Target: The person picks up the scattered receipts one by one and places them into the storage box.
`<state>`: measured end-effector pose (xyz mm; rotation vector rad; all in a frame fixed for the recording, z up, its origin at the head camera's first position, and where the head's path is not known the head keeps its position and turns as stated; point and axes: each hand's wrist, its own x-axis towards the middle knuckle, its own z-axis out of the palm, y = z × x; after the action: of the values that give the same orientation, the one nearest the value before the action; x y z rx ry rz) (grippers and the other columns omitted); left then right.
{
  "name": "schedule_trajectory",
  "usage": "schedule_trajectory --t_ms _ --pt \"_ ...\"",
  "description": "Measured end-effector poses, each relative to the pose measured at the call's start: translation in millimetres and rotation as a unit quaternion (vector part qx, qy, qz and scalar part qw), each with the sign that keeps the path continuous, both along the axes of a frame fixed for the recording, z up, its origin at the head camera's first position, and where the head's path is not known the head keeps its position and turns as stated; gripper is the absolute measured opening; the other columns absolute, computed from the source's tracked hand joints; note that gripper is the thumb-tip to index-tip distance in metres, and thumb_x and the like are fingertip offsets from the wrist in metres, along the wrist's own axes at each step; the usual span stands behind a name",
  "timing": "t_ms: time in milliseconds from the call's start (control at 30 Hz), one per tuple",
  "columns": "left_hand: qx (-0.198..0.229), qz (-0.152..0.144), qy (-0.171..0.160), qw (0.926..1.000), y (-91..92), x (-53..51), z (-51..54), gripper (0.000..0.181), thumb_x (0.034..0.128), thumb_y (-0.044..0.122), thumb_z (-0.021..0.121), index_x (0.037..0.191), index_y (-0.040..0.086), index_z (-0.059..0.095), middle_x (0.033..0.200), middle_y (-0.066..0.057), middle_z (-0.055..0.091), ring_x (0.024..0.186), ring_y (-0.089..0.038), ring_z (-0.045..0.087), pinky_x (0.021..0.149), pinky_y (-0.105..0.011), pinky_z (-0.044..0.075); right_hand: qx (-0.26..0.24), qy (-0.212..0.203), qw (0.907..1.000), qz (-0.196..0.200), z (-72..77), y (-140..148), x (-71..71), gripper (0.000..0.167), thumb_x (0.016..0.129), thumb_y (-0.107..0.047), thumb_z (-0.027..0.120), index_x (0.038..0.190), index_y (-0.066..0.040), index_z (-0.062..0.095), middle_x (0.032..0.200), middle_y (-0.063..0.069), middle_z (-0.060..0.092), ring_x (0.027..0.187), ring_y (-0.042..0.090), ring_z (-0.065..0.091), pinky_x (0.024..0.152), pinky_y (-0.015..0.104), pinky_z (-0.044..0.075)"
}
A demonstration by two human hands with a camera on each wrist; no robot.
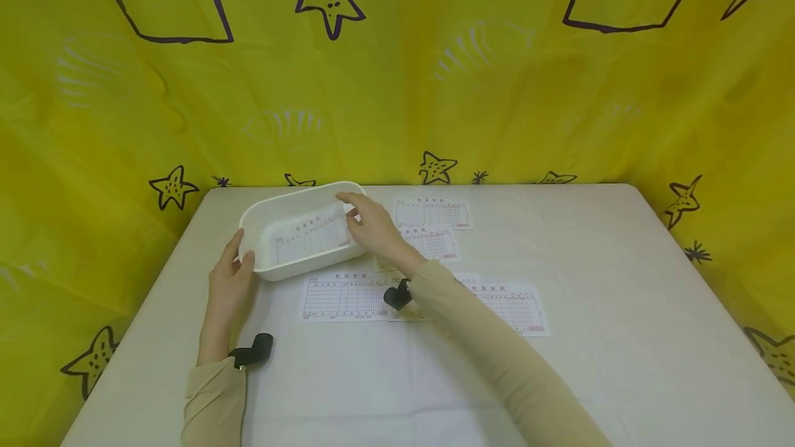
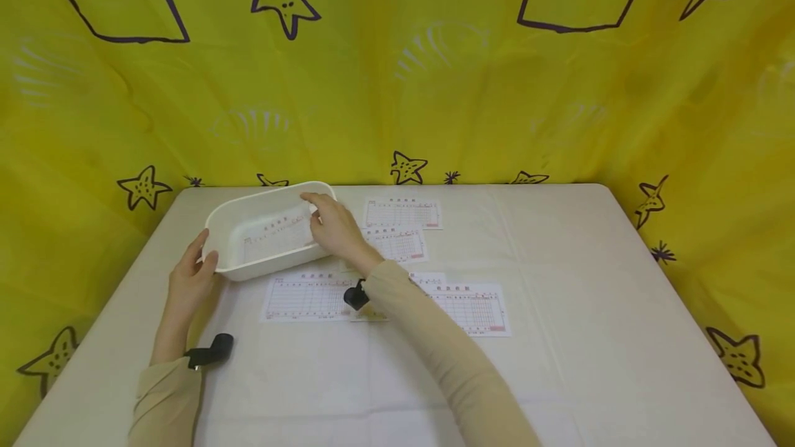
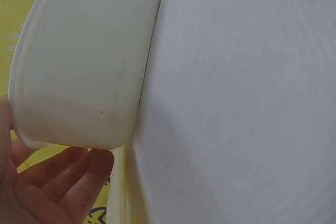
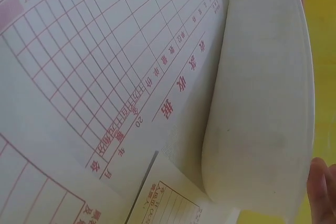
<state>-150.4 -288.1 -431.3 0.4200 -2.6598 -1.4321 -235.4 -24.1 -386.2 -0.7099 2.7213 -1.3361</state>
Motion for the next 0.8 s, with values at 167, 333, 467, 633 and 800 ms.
schedule_trajectory --t_ms 167,333,467,633,800 --pt "-0.001 0.000 0.002 1.0000 -0.3 -0.4 -0.1 0.057 0.1017 0.039 0.035 0.155 0.030 0.016 0.162 -0.009 0.016 0.140 -0.047 0.031 0.113 -0.060 0.029 0.003 0.010 0.9999 0.000 -0.7 6.0 0.6 0.049 0.094 -0.005 0.051 0.142 -0.016 0.046 0.141 0.003 0.053 0.111 0.020 0.061 0.090 0.032 0.054" --pt "0.000 0.001 0.001 1.0000 -0.2 -0.6 -0.1 0.057 0.1018 0.038 0.035 0.155 0.030 0.016 0.162 -0.009 0.015 0.140 -0.047 0.030 0.114 -0.059 0.029 0.007 0.025 0.9997 -0.002 2.3 12.8 3.7 0.048 0.094 -0.006 0.052 0.140 -0.016 0.048 0.138 0.003 0.055 0.107 0.021 0.063 0.087 0.033 0.055" --pt "0.001 0.000 0.000 1.0000 -0.1 -0.7 -0.3 0.057 0.1017 0.039 0.035 0.155 0.031 0.016 0.162 -0.008 0.015 0.140 -0.047 0.030 0.113 -0.060 0.029 0.006 0.033 0.9994 0.001 5.5 19.9 8.8 0.046 0.093 -0.007 0.050 0.138 -0.016 0.051 0.138 0.002 0.055 0.110 0.022 0.063 0.090 0.035 0.054" --pt "0.006 0.000 -0.002 1.0000 0.2 0.0 -0.4 0.057 0.1017 0.040 0.035 0.155 0.032 0.015 0.163 -0.005 0.013 0.141 -0.046 0.029 0.114 -0.059 0.028 0.018 0.055 0.9983 0.007 9.3 31.0 16.9 0.043 0.093 -0.008 0.050 0.136 -0.015 0.052 0.136 0.002 0.056 0.115 0.024 0.061 0.093 0.037 0.052" --pt "0.010 0.002 0.000 0.9999 -0.1 -0.2 -1.5 0.057 0.1017 0.040 0.035 0.155 0.032 0.015 0.162 -0.005 0.014 0.141 -0.046 0.030 0.114 -0.059 0.029 0.030 0.078 0.9965 0.004 10.5 44.8 25.5 0.042 0.094 -0.010 0.052 0.135 -0.016 0.053 0.134 0.000 0.057 0.116 0.023 0.059 0.095 0.038 0.050"
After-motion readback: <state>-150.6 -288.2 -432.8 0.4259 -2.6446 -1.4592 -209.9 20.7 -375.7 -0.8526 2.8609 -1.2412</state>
